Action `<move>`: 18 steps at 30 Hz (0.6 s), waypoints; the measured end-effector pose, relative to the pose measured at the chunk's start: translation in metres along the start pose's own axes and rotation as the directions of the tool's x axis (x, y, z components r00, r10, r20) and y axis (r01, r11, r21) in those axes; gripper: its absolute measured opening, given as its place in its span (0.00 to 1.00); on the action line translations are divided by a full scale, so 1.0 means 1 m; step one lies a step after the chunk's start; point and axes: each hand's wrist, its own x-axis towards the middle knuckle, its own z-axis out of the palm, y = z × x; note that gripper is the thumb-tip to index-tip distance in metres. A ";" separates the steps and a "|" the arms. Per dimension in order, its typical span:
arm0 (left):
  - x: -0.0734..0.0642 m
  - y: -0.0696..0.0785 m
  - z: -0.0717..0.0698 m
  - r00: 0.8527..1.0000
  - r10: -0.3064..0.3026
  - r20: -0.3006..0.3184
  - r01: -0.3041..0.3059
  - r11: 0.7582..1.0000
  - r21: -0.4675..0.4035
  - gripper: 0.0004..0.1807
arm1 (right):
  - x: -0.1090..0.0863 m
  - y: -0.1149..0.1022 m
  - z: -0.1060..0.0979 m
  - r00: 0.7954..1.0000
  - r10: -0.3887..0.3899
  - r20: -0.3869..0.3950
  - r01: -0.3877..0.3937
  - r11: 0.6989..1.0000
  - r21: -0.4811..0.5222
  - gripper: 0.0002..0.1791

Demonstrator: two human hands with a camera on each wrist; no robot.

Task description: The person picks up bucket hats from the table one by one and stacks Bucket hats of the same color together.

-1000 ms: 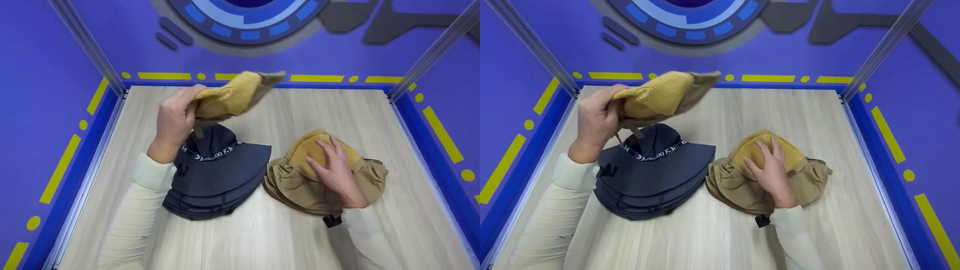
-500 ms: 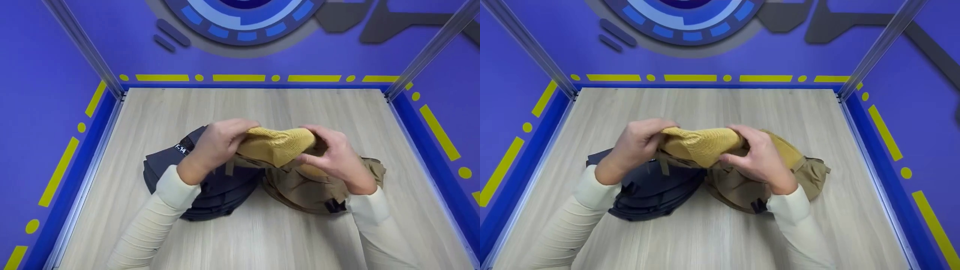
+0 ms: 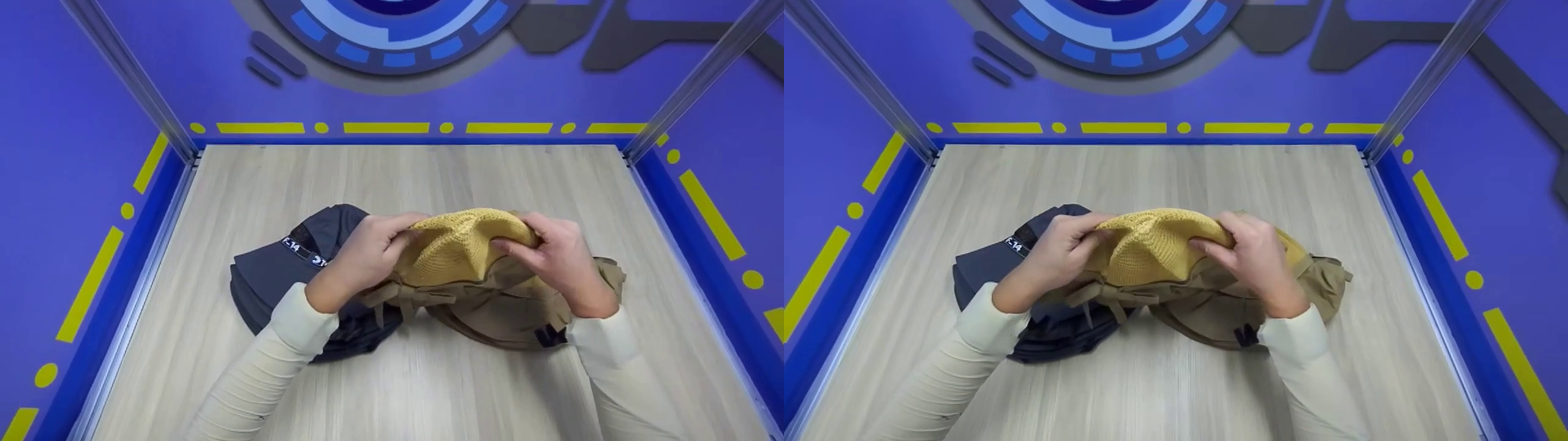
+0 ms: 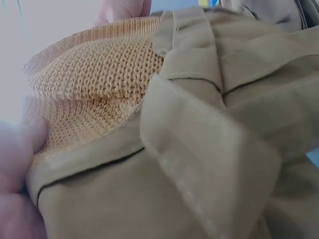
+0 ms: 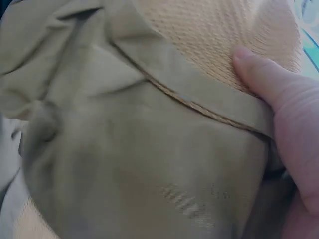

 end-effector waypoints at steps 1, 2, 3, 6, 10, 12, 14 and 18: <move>0.001 0.000 0.000 1.000 -0.027 -0.006 0.027 0.999 -0.026 0.15 | 0.000 0.000 0.002 0.998 -0.027 -0.058 0.026 0.999 -0.023 0.22; 0.002 -0.001 0.000 0.998 -0.056 -0.014 0.055 0.996 -0.064 0.15 | 0.000 -0.001 0.005 0.991 -0.064 -0.117 0.060 0.997 -0.045 0.23; 0.004 -0.001 0.000 0.996 -0.086 -0.025 0.083 0.991 -0.104 0.15 | -0.001 -0.002 0.008 0.980 -0.104 -0.173 0.094 0.994 -0.060 0.24; 0.010 0.000 -0.002 0.983 -0.175 -0.057 0.157 0.959 -0.235 0.15 | -0.006 -0.007 0.018 0.931 -0.233 -0.280 0.220 0.973 -0.077 0.23; 0.020 0.004 -0.007 0.966 -0.248 -0.077 0.191 0.880 -0.434 0.18 | -0.017 -0.010 0.028 0.885 -0.393 -0.250 0.398 0.917 -0.031 0.27; 0.024 0.008 -0.008 0.957 -0.282 -0.069 0.201 0.814 -0.545 0.19 | -0.025 -0.007 0.033 0.876 -0.440 -0.199 0.446 0.895 -0.013 0.32; 0.029 0.012 -0.007 0.943 -0.326 -0.060 0.213 0.735 -0.643 0.20 | -0.034 -0.002 0.040 0.874 -0.463 -0.147 0.464 0.885 -0.025 0.37; 0.034 0.019 -0.003 0.918 -0.396 -0.034 0.221 0.579 -0.785 0.21 | -0.047 0.003 0.055 0.881 -0.456 -0.126 0.445 0.889 -0.105 0.38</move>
